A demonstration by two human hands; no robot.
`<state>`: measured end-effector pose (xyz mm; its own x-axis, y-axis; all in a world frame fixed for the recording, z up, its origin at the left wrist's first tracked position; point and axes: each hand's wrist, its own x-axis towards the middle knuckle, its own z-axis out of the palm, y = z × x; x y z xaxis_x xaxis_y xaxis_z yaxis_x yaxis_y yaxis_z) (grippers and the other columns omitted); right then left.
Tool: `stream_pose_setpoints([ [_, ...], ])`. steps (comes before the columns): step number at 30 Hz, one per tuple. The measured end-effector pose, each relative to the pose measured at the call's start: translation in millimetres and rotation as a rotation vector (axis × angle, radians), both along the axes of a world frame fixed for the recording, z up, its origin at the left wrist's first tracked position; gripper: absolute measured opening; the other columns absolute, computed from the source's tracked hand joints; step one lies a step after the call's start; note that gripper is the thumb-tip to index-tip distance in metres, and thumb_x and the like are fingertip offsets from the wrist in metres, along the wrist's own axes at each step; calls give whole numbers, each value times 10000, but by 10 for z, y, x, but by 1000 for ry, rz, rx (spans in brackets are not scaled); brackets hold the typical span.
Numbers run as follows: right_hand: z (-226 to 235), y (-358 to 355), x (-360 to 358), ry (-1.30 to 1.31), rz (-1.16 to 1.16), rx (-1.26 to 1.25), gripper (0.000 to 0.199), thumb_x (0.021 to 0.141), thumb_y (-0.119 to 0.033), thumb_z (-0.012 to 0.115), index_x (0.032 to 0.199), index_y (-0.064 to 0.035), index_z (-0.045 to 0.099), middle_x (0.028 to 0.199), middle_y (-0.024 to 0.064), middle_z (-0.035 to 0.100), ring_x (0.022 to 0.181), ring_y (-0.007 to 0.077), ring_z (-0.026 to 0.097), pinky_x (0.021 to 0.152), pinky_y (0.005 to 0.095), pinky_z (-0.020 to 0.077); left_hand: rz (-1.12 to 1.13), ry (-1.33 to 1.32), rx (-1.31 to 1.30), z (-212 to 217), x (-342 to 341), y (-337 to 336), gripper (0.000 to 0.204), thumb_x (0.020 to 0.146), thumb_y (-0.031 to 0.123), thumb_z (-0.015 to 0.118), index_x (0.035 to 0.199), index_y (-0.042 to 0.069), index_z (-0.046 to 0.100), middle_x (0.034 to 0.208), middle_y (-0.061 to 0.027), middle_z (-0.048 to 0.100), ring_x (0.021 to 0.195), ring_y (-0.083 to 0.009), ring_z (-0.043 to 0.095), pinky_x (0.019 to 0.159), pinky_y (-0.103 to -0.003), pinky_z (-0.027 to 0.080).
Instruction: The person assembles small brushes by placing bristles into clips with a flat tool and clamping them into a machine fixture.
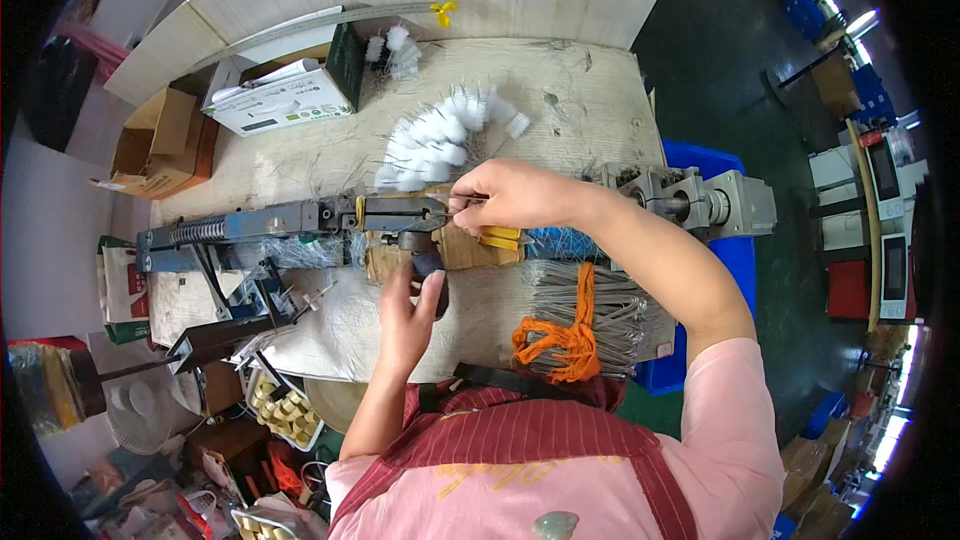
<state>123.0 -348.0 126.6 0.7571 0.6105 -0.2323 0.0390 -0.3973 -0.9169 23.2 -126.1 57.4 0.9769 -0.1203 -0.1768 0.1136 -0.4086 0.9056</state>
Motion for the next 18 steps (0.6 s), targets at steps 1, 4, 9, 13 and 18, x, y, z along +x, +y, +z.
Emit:
stream_pose_setpoints([
  [1, 5, 6, -17, 39, -20, 60, 167, 825, -179, 629, 858, -16, 619, 747, 159, 649, 711, 304, 639, 646, 386, 468, -20, -50, -12, -121, -12, 16, 343, 924, 258, 631, 1080, -42, 575, 912, -173, 599, 757, -286, 597, 659, -370, 473],
  [4, 77, 116, -86, -323, -46, -331, 184, 814, -182, 639, 849, -5, 609, 745, 181, 633, 709, 329, 628, 641, 398, 465, -47, -89, -10, -188, -27, 42, 345, 937, 263, 612, 1083, -44, 554, 911, -199, 589, 791, -332, 588, 704, -401, 469],
  [9, -25, 134, -106, -404, -68, -229, 189, 805, -186, 640, 841, -3, 604, 736, 188, 620, 706, 348, 619, 645, 420, 461, -153, -400, 299, -216, 136, 371, 309, 918, 177, 662, 1101, -18, 508, 880, -118, 628, 778, -156, 582, 694, -326, 482],
  [13, 46, 136, -58, -344, -36, -274, 184, 806, -179, 635, 844, -2, 607, 738, 187, 622, 710, 347, 621, 649, 425, 461, -366, 384, 95, 899, 588, 849, 464, 873, 320, 707, 1063, -84, 581, 814, -105, 661, 539, -130, 603, 472, -263, 480],
  [18, 21, 118, -78, -407, -59, -306, 121, 786, -157, 613, 811, -42, 642, 778, 195, 653, 771, 390, 639, 701, 478, 494, -348, 615, -341, 1080, 357, 565, 633, 823, 465, 707, 1047, -110, 563, 768, -166, 667, 662, -227, 681, 581, -328, 570],
])
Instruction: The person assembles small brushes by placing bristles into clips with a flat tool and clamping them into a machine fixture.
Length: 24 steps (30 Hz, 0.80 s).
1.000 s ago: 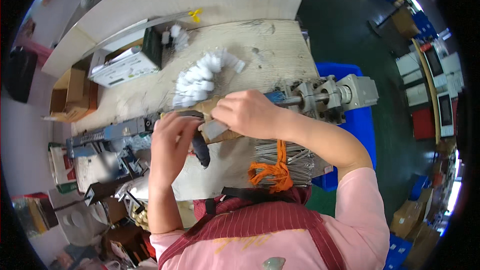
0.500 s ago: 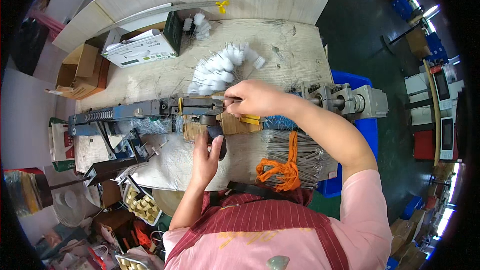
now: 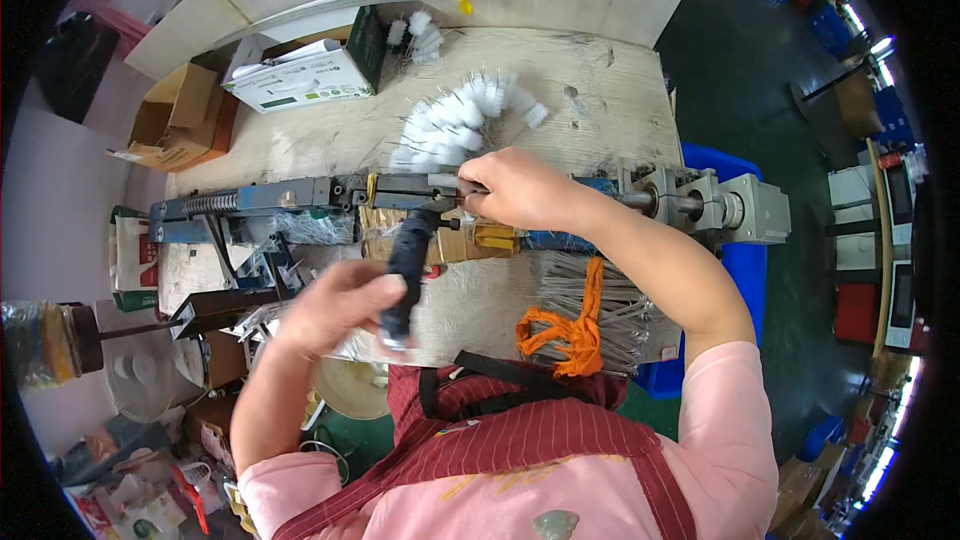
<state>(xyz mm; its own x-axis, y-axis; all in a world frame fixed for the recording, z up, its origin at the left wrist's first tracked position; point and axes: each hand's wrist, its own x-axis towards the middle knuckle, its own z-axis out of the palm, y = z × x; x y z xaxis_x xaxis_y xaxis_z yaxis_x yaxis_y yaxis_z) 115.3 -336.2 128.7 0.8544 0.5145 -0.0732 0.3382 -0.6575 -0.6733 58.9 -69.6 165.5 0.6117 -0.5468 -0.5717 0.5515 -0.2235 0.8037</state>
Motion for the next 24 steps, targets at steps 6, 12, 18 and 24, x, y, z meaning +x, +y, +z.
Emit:
stream_pose_setpoints([
  [6, 10, 30, -109, -28, 8, -3, 112, 787, -129, 602, 822, -28, 632, 795, 197, 649, 785, 386, 640, 696, 476, 506, 374, -122, 74, -926, -594, -1008, 263, 863, 179, 650, 682, 6, 569, 598, -64, 610, 448, -122, 549, 417, -274, 420],
  [12, -73, 200, -746, -63, 148, -233, 286, 832, -210, 668, 838, 49, 547, 788, 219, 566, 724, 345, 633, 612, 374, 549, 375, -929, 521, -1600, -795, -871, 231, 792, 183, 700, 729, -20, 611, 598, -195, 614, 528, -342, 629, 494, -394, 485],
  [18, -526, 340, -745, -118, 76, 13, 366, 848, -311, 670, 867, 39, 566, 821, 199, 607, 699, 378, 639, 620, 446, 532, 145, -736, 733, -1481, -612, -626, 452, 756, 247, 737, 1043, -48, 551, 701, -236, 644, 664, -430, 636, 595, -485, 517],
  [24, -751, -95, -665, -607, -83, -361, 320, 806, -23, 590, 1117, 42, 552, 1108, 185, 556, 951, 300, 638, 578, 337, 589, 514, -499, 245, -1287, -824, -139, 254, 930, 179, 628, 1049, -45, 607, 916, -103, 646, 795, -148, 625, 674, -288, 509],
])
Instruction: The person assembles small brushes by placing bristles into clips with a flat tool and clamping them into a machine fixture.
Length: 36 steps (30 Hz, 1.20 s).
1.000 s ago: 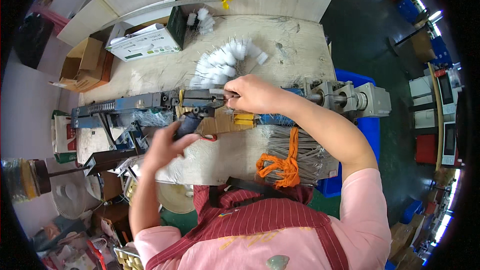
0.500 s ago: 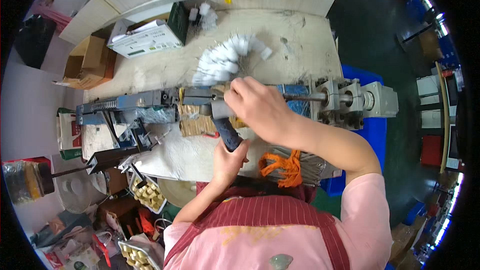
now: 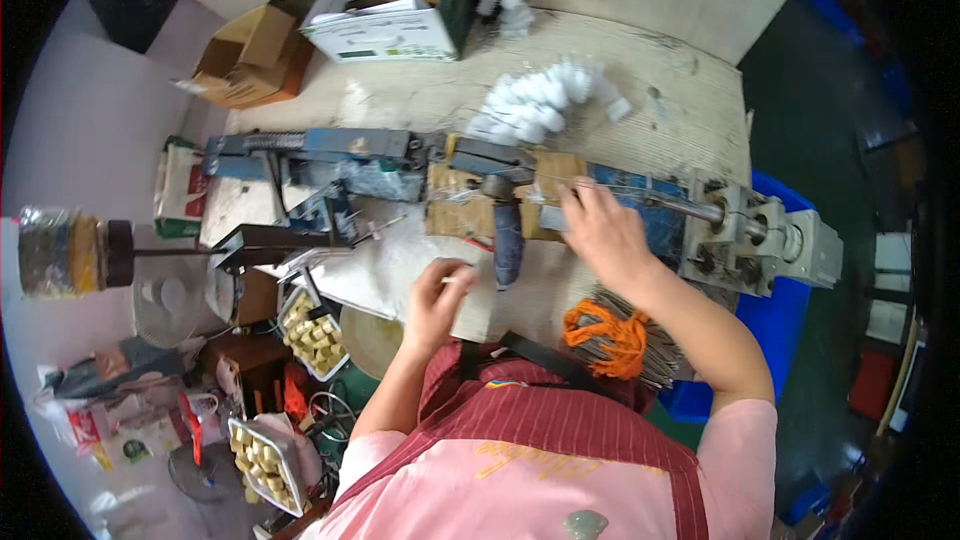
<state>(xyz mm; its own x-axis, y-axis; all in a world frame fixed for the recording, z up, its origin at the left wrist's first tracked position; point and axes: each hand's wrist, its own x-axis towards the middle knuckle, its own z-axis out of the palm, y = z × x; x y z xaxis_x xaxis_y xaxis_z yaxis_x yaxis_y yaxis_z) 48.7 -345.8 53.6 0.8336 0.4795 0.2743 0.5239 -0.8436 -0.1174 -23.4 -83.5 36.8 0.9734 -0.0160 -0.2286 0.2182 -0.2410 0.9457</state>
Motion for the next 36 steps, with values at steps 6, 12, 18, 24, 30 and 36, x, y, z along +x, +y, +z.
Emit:
stream_pose_setpoints([
  [6, 129, -135, 62, 374, -157, 11, 355, 853, -232, 663, 1115, -39, 522, 1120, 154, 564, 967, 323, 637, 667, 447, 560, 570, 85, -211, 26, 65, 523, 229, 968, 208, 571, 951, -20, 588, 797, -64, 615, 651, -124, 605, 528, -244, 468],
  [12, 191, -205, -26, 355, -108, 49, 306, 823, -171, 692, 1069, -48, 559, 996, 126, 610, 868, 333, 651, 671, 431, 540, 503, -81, 102, -106, 302, 576, 251, 979, 199, 548, 891, -33, 586, 732, -77, 637, 571, -122, 614, 484, -254, 479],
  [18, 378, -220, -292, 446, 13, 452, 224, 804, -112, 703, 984, -49, 586, 898, 121, 638, 788, 346, 650, 671, 420, 520, 494, -360, 243, -383, 292, 604, 177, 982, 118, 531, 896, -15, 611, 656, -19, 578, 557, -67, 563, 505, -230, 469],
  [24, 687, -564, -468, 465, 30, 567, 226, 850, -49, 665, 1053, 24, 597, 894, 126, 631, 726, 242, 649, 651, 323, 511, 397, -103, 64, -64, 73, 429, 225, 996, 137, 507, 828, 5, 578, 647, -32, 574, 537, -78, 529, 493, -238, 448],
  [30, 955, -620, -420, 455, -321, 855, 242, 949, -124, 596, 1136, 29, 578, 910, 35, 613, 674, 70, 544, 604, 231, 471, -460, 30, -295, 606, 370, -876, 223, 993, 155, 515, 886, -23, 596, 670, -49, 601, 567, -98, 582, 518, -234, 469],
  [36, 909, -538, -280, 113, -249, 678, 220, 868, -76, 641, 1058, 7, 564, 942, 128, 662, 890, 281, 664, 736, 371, 528, -91, 431, -729, 507, 766, -1467, 227, 972, 216, 545, 860, 25, 597, 652, -40, 586, 494, -117, 554, 456, -227, 424],
])
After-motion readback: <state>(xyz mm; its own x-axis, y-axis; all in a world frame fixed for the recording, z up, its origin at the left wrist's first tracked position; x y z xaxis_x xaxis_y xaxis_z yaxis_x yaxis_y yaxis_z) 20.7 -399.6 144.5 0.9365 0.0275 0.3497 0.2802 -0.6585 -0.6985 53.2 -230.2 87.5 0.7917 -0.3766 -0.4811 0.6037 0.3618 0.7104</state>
